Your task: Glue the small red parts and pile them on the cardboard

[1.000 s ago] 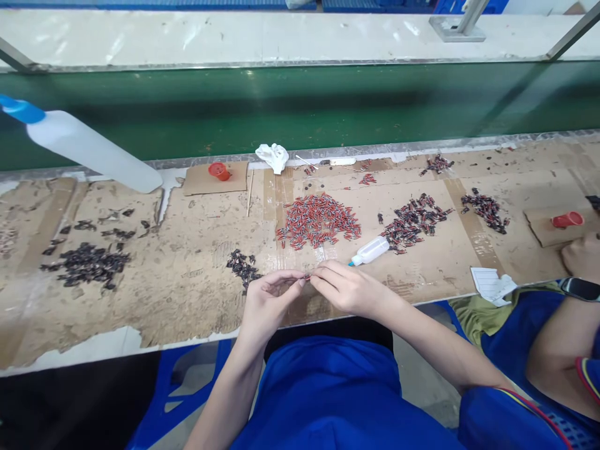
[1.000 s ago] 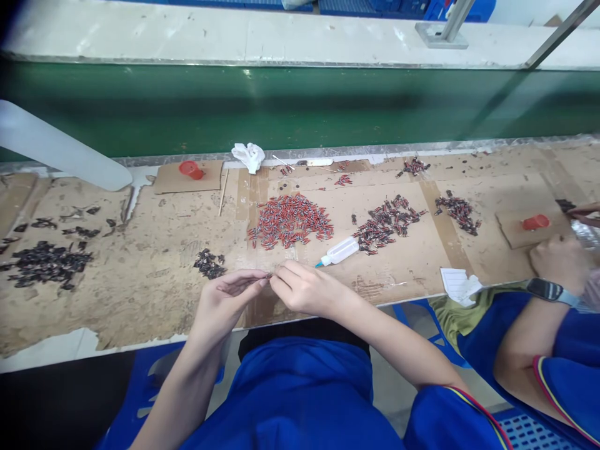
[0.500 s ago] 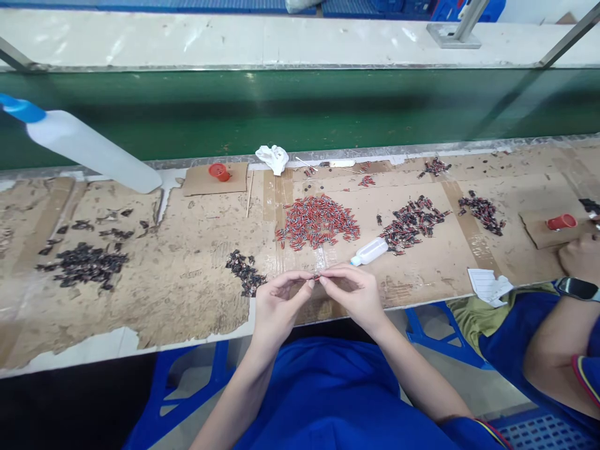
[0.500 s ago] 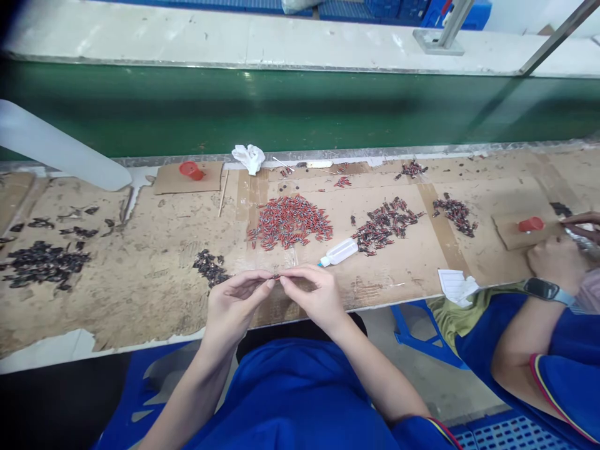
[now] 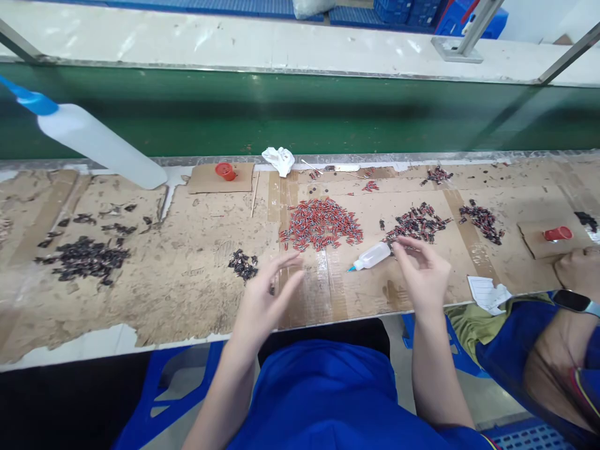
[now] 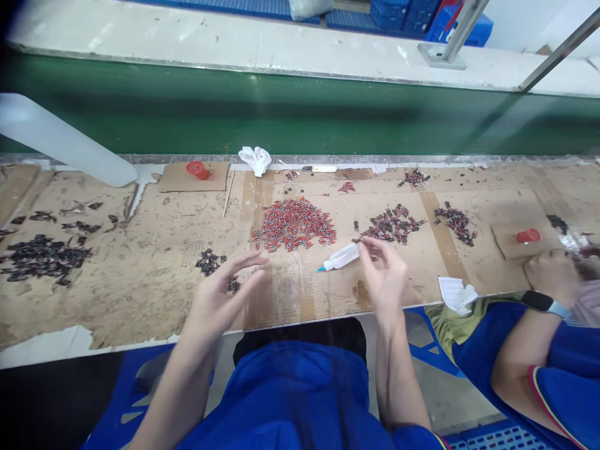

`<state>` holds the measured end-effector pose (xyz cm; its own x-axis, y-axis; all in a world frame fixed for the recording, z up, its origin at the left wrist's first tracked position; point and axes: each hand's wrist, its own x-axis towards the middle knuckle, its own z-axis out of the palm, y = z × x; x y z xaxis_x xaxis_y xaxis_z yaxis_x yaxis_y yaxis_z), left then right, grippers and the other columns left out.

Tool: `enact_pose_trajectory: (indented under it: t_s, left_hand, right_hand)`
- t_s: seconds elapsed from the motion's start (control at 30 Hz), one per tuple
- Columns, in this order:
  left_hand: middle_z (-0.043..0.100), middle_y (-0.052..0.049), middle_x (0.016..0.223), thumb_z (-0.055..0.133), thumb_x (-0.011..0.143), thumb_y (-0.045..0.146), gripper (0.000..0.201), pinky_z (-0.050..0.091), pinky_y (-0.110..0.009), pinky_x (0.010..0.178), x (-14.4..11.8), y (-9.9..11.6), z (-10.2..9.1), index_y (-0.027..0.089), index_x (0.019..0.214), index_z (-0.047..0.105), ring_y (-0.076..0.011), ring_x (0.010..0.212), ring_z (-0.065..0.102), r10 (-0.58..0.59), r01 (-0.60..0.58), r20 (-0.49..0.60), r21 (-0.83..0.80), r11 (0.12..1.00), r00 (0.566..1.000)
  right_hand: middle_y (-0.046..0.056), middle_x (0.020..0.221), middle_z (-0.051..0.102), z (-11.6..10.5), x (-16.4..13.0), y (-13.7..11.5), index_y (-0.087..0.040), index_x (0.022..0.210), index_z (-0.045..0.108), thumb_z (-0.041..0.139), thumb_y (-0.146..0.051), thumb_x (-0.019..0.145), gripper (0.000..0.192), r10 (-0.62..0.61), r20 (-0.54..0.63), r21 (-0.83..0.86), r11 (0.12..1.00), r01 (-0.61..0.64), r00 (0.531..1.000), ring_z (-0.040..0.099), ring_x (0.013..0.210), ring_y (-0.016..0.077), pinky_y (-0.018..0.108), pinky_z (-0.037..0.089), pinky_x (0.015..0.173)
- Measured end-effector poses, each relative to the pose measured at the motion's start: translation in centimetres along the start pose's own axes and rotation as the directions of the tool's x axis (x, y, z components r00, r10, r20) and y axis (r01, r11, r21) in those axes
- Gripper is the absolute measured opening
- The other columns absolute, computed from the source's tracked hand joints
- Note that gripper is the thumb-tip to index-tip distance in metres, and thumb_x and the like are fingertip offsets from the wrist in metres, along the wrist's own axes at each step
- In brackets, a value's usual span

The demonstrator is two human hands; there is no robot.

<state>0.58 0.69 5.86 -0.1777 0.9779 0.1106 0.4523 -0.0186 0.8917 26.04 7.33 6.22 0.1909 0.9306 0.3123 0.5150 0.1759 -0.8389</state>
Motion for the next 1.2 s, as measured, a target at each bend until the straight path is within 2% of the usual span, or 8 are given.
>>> enact_pose_trajectory:
  t_s: [0.1, 0.2, 0.4, 0.5, 0.6, 0.77, 1.03, 1.2]
  left_hand:
    - [0.076, -0.006, 0.093, 0.060, 0.085, 0.037, 0.018, 0.048, -0.042, 0.091, 0.1, -2.9, -3.0, 0.026, 0.090, 0.073, -0.0263, 0.096, 0.066, 0.134, -0.121, -0.032, 0.259, 0.958, 0.990]
    - [0.076, -0.005, 0.087, 0.059, 0.085, 0.037, 0.017, 0.040, -0.050, 0.095, 0.1, -5.3, -4.0, 0.031, 0.080, 0.074, -0.0308, 0.096, 0.062, 0.198, -0.169, -0.031, 0.404, 0.899, 0.980]
    - [0.074, -0.006, 0.074, 0.055, 0.086, 0.037, 0.022, 0.026, -0.054, 0.101, 0.7, -7.3, -3.3, 0.033, 0.076, 0.073, -0.0323, 0.096, 0.057, 0.212, -0.176, -0.023, 0.472, 0.864, 0.977]
    - [0.073, -0.007, 0.075, 0.054, 0.085, 0.034, 0.022, 0.026, -0.053, 0.099, 1.2, -7.8, -3.5, 0.032, 0.074, 0.073, -0.0319, 0.092, 0.056, 0.188, -0.194, 0.061, 0.478, 0.857, 0.980]
    - [0.072, -0.008, 0.078, 0.052, 0.087, 0.030, 0.024, 0.027, -0.052, 0.096, 1.4, -7.2, -3.6, 0.031, 0.076, 0.073, -0.0307, 0.089, 0.056, 0.187, -0.206, 0.089, 0.484, 0.850, 0.978]
    - [0.072, -0.004, 0.080, 0.053, 0.090, 0.033, 0.024, 0.031, -0.046, 0.094, 1.3, -4.1, -1.5, 0.032, 0.079, 0.074, -0.0248, 0.084, 0.061, 0.206, -0.239, 0.126, 0.372, 0.897, 0.970]
    - [0.077, 0.001, 0.086, 0.062, 0.087, 0.023, 0.015, 0.028, -0.047, 0.099, -1.1, -3.6, 3.7, 0.032, 0.085, 0.074, -0.0248, 0.101, 0.066, 0.250, -0.264, 0.084, 0.289, 0.920, 0.965]
    - [0.075, -0.004, 0.100, 0.066, 0.086, 0.027, 0.010, 0.035, -0.046, 0.094, -1.9, -4.2, 3.6, 0.030, 0.086, 0.075, -0.0273, 0.108, 0.061, 0.225, -0.188, -0.046, 0.405, 0.895, 0.973]
  right_hand:
    - [0.013, 0.116, 0.067, -1.3, 1.6, 2.0, -0.023, 0.110, 0.069, 0.063, -0.037, 0.089, 0.027, -0.213, 0.108, -0.270, 0.934, 0.235, 0.971, 0.060, 0.110, 0.0307, 0.057, 0.048, 0.098]
    - [0.014, 0.129, 0.058, -1.4, 2.0, 3.3, -0.026, 0.125, 0.062, 0.064, -0.038, 0.088, 0.039, -0.340, 0.378, -0.331, 0.819, 0.469, 0.861, 0.044, 0.126, 0.0366, 0.065, 0.038, 0.105]
    - [0.012, 0.122, 0.062, -0.4, 1.8, 3.9, -0.026, 0.111, 0.064, 0.061, -0.035, 0.090, 0.023, -0.348, 0.543, -0.252, 0.801, 0.543, 0.764, 0.038, 0.131, 0.0387, 0.069, 0.036, 0.102]
    - [0.013, 0.117, 0.065, -0.7, 1.3, 3.7, -0.022, 0.109, 0.061, 0.063, -0.040, 0.089, 0.027, -0.312, 0.543, -0.114, 0.892, 0.437, 0.779, 0.050, 0.123, 0.0345, 0.059, 0.044, 0.100]
    - [0.011, 0.106, 0.069, -0.8, -0.2, 3.5, -0.021, 0.110, 0.056, 0.067, -0.045, 0.085, 0.036, -0.142, 0.476, 0.016, 0.988, 0.153, 0.868, 0.065, 0.097, 0.0266, 0.043, 0.055, 0.082]
    - [0.002, 0.078, 0.067, 1.0, -3.5, 3.4, -0.022, 0.093, 0.062, 0.069, -0.053, 0.075, 0.036, 0.062, 0.268, 0.430, 0.885, -0.177, 0.962, 0.062, 0.062, 0.0180, 0.028, 0.049, 0.054]
    - [0.004, 0.067, 0.067, 3.9, -4.5, 1.1, -0.019, 0.078, 0.065, 0.061, -0.054, 0.071, 0.036, 0.301, 0.354, 0.606, 0.648, -0.462, 0.886, 0.058, 0.052, 0.0168, 0.026, 0.042, 0.043]
    - [-0.003, 0.048, 0.053, 5.2, -5.0, -0.9, -0.018, 0.059, 0.058, 0.073, -0.046, 0.064, 0.032, 0.394, 0.301, 0.526, 0.691, -0.496, 0.869, 0.043, 0.042, 0.0099, 0.022, 0.035, 0.040]
